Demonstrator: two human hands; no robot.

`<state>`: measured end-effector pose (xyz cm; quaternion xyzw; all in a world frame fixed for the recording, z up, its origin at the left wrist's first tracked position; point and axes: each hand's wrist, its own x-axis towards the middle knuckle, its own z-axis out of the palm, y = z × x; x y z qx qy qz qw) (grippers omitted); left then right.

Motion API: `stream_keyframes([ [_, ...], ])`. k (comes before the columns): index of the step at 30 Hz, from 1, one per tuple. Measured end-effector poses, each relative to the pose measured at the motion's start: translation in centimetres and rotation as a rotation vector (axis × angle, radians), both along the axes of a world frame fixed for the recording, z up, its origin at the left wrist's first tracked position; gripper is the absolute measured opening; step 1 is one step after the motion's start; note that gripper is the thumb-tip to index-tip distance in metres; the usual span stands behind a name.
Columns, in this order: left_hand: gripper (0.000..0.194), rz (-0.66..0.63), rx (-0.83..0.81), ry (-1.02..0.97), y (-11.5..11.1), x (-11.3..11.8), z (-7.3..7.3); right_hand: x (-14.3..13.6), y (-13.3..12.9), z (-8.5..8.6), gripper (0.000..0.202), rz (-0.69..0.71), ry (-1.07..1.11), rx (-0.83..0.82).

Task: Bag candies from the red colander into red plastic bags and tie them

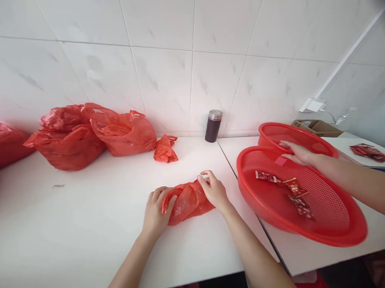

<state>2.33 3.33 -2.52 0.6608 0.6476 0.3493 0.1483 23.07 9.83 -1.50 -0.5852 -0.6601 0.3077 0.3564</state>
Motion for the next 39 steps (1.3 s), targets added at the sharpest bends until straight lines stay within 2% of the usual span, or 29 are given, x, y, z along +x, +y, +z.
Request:
stream_keyframes([
  [2, 0.036, -0.043, 0.037, 0.016, -0.1, 0.3, -0.5, -0.5, 0.1, -0.3, 0.031, 0.000, -0.103, 0.008],
  [5, 0.036, -0.097, 0.072, 0.085, 0.0, 0.3, -1.4, -1.6, 0.1, -0.9, 0.022, 0.045, -0.087, 0.103],
  [8, 0.031, -0.133, 0.092, 0.183, 0.2, -0.1, -2.2, -2.4, 0.0, -0.9, 0.019, 0.012, 0.130, 0.250],
  [11, 0.030, -0.108, 0.085, 0.217, 0.2, -0.3, -2.4, -2.4, 0.0, -0.2, 0.028, -0.142, 0.434, 0.303],
  [13, 0.027, -0.081, 0.079, 0.228, 0.2, -0.3, -2.3, -2.3, 0.1, 0.3, 0.033, -0.224, 0.573, 0.288],
  [16, 0.021, -0.038, 0.077, 0.234, 0.1, 0.2, -1.9, -2.4, 0.3, 0.5, 0.032, -0.226, 0.678, 0.198],
  [21, 0.050, -0.034, 0.153, 0.270, -0.1, 1.1, -1.2, -3.3, 0.0, 0.1, 0.024, -0.169, 0.750, 0.066],
  [23, 0.055, -0.061, 0.190, 0.261, -0.3, 1.4, -0.7, -3.5, -0.2, 0.0, 0.024, -0.147, 0.742, 0.046],
  [25, 0.055, -0.133, 0.205, 0.216, -0.5, 1.7, 0.0, -3.6, -0.5, 0.1, 0.025, -0.118, 0.732, 0.054],
  [29, 0.043, -0.281, 0.164, 0.030, -0.9, 2.0, 0.8, -3.7, -0.4, 0.6, 0.021, -0.108, 0.764, 0.051],
  [31, 0.041, -0.299, 0.142, -0.074, -1.2, 1.7, 0.6, -3.5, 0.2, 0.9, 0.018, -0.129, 0.861, 0.003],
  [34, 0.039, -0.316, 0.151, -0.181, -1.9, 0.9, -0.3, -2.6, 2.3, 1.3, 0.011, -0.263, 1.043, -0.031],
  [37, 0.034, -0.270, 0.140, -0.269, -2.7, 0.5, -0.9, -1.9, 4.1, 1.6, 0.008, -0.369, 1.092, -0.025],
  [39, 0.033, -0.145, 0.097, -0.359, -2.9, 0.7, -0.9, -1.9, 4.1, 1.9, 0.009, -0.369, 0.985, 0.020],
])
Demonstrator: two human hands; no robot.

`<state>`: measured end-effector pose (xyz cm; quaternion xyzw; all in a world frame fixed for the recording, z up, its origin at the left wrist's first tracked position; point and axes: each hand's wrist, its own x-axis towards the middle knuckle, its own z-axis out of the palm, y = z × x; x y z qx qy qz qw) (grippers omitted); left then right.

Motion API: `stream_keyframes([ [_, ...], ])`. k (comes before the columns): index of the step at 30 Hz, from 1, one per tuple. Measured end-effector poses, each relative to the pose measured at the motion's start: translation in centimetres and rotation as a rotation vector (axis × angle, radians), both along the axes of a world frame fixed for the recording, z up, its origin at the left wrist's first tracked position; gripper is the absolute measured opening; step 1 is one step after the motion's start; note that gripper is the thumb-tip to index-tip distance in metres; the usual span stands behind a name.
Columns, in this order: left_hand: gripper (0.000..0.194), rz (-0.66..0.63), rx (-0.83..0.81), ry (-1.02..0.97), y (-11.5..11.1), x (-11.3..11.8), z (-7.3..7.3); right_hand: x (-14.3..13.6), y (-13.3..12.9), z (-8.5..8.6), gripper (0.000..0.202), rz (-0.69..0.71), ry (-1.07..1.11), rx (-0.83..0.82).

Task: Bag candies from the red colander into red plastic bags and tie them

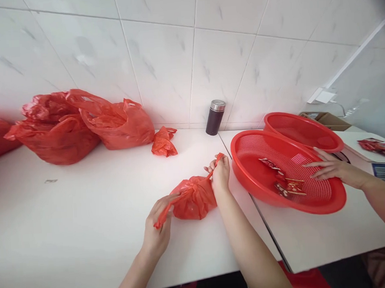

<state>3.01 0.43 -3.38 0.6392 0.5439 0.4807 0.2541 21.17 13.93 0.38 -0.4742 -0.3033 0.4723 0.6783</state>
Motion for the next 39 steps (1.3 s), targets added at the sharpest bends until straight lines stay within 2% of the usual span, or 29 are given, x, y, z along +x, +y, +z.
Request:
stream_keyframes([
  [3, 0.036, 0.141, -0.092, -0.087, 0.6, 0.7, 0.4, -0.6, -2.4, 0.1, 0.016, 0.016, -0.434, 0.096],
  [6, 0.037, 0.127, -0.103, -0.062, 2.0, 1.5, 0.6, -1.2, -6.0, -0.7, 0.023, 0.099, -0.917, 0.231],
  [8, 0.038, 0.111, -0.111, 0.059, 3.0, 1.9, 0.5, -1.1, -7.7, -1.7, 0.028, 0.123, -1.133, 0.264],
  [10, 0.039, 0.100, -0.139, 0.229, 3.9, 2.2, 0.5, -0.7, -8.2, -2.6, 0.031, 0.131, -1.260, 0.226],
  [13, 0.036, 0.091, -0.195, 0.391, 4.9, 2.3, 0.9, 0.0, -7.4, -2.9, 0.031, 0.196, -1.305, 0.188],
  [17, 0.038, 0.121, -0.311, 0.496, 5.8, 1.5, 1.8, 0.4, -5.5, -2.3, 0.025, 0.347, -1.249, 0.224],
  [20, 0.042, 0.147, -0.386, 0.559, 6.4, 0.9, 2.0, 0.0, -4.6, -2.3, 0.024, 0.391, -1.251, 0.204],
  [28, 0.050, 0.181, -0.442, 0.693, 8.3, 0.5, 0.9, -0.3, -2.3, -3.6, 0.028, 0.362, -1.328, 0.147],
  [39, 0.046, 0.209, -0.345, 0.845, 9.3, 0.3, -0.2, -0.7, -0.5, -4.1, 0.026, 0.406, -1.423, 0.040],
])
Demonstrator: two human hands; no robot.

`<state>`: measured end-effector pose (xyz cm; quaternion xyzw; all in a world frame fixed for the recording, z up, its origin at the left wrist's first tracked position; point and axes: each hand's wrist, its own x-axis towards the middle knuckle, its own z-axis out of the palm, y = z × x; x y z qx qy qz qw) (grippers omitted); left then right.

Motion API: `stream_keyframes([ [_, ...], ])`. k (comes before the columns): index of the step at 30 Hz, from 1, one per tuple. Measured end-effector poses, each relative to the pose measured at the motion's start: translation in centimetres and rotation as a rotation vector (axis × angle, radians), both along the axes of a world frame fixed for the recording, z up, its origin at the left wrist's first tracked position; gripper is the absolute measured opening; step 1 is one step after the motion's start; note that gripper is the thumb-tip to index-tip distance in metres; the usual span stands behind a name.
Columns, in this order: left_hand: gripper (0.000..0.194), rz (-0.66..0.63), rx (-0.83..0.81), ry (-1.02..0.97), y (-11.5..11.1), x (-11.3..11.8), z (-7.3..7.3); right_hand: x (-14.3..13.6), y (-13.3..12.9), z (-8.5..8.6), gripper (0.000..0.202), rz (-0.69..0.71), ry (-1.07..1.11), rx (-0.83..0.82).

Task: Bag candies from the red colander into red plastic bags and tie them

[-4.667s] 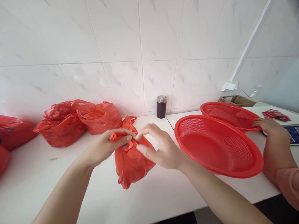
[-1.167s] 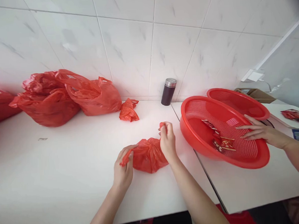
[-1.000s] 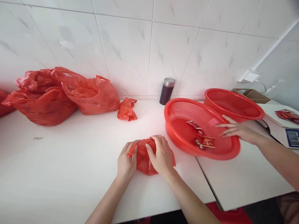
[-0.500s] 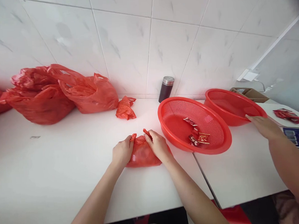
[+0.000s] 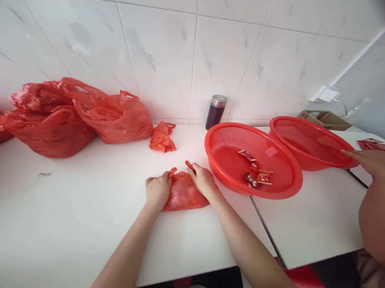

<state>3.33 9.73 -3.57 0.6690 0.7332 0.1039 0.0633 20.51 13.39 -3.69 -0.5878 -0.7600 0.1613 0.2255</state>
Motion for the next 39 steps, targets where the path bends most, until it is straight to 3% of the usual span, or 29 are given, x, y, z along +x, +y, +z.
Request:
stream_keyframes([
  [14, 0.040, -0.037, 0.086, -0.012, -0.2, -0.2, -1.1, 0.2, 0.0, -0.4, 0.026, -0.005, -0.013, -0.035],
  [20, 0.040, -0.037, 0.114, -0.112, -0.5, -0.4, -0.6, 0.3, 0.1, -0.8, 0.026, -0.011, -0.028, -0.051],
  [26, 0.053, 0.031, 0.115, -0.284, -1.2, 0.7, 0.3, -0.3, -0.2, -0.6, 0.027, -0.035, -0.036, -0.053],
  [32, 0.038, -0.022, 0.026, -0.312, -0.8, 1.8, 0.4, -0.3, -0.1, -0.7, 0.024, -0.031, 0.021, -0.068],
  [39, 0.035, 0.041, -0.030, -0.363, -1.8, -0.4, 0.9, 0.0, 0.1, -1.4, 0.036, -0.073, 0.237, -0.058],
])
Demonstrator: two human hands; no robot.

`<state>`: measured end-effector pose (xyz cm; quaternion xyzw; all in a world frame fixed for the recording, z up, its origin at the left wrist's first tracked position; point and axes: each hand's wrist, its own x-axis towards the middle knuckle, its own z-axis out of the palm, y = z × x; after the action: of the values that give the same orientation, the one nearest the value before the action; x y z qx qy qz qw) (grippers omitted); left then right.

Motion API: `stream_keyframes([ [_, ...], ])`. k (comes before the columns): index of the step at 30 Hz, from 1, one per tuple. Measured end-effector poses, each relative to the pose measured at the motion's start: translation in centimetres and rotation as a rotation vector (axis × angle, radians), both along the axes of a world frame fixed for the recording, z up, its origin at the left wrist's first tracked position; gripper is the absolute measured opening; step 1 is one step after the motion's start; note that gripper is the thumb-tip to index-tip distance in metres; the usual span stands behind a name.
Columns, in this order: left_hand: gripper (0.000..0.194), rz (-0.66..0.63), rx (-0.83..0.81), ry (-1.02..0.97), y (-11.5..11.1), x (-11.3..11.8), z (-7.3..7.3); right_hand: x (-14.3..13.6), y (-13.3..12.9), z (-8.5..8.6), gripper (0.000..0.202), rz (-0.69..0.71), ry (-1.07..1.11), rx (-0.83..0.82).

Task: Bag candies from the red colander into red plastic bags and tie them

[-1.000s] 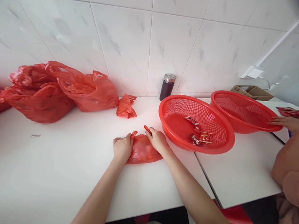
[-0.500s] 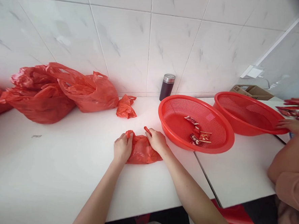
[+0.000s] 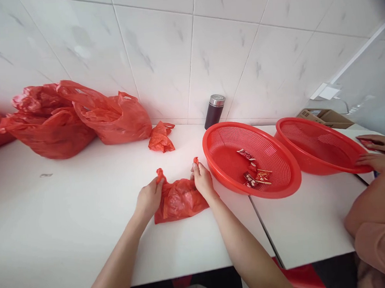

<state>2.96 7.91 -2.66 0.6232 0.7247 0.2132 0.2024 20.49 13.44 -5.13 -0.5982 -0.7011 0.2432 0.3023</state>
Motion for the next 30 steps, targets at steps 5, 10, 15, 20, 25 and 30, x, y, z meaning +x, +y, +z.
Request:
stream_keyframes([
  [5, 0.038, 0.119, -0.015, -0.097, -4.2, -2.0, 0.4, -0.2, 0.0, -1.0, 0.043, -0.126, 0.132, 0.021],
  [10, 0.035, 0.097, 0.033, -0.155, -9.0, -2.1, 0.2, -0.7, 0.0, -1.1, 0.039, -0.205, 0.174, 0.022],
  [15, 0.027, 0.051, 0.101, -0.283, -12.3, -2.2, -0.1, -1.1, 0.1, -1.0, 0.037, -0.244, 0.203, 0.004],
  [20, 0.041, 0.215, 0.052, -0.601, -13.2, -1.7, -0.4, -0.9, -0.2, -1.0, 0.037, -0.214, 0.279, 0.011],
  [25, 0.032, 0.500, 0.129, -1.061, -12.7, -3.5, 0.2, -0.2, -0.2, -1.3, 0.040, -0.124, 0.422, 0.027],
  [30, 0.025, 0.349, 0.610, -0.303, -11.4, -1.6, 2.9, 0.0, -0.3, -1.2, 0.045, -0.048, 0.575, -0.011],
])
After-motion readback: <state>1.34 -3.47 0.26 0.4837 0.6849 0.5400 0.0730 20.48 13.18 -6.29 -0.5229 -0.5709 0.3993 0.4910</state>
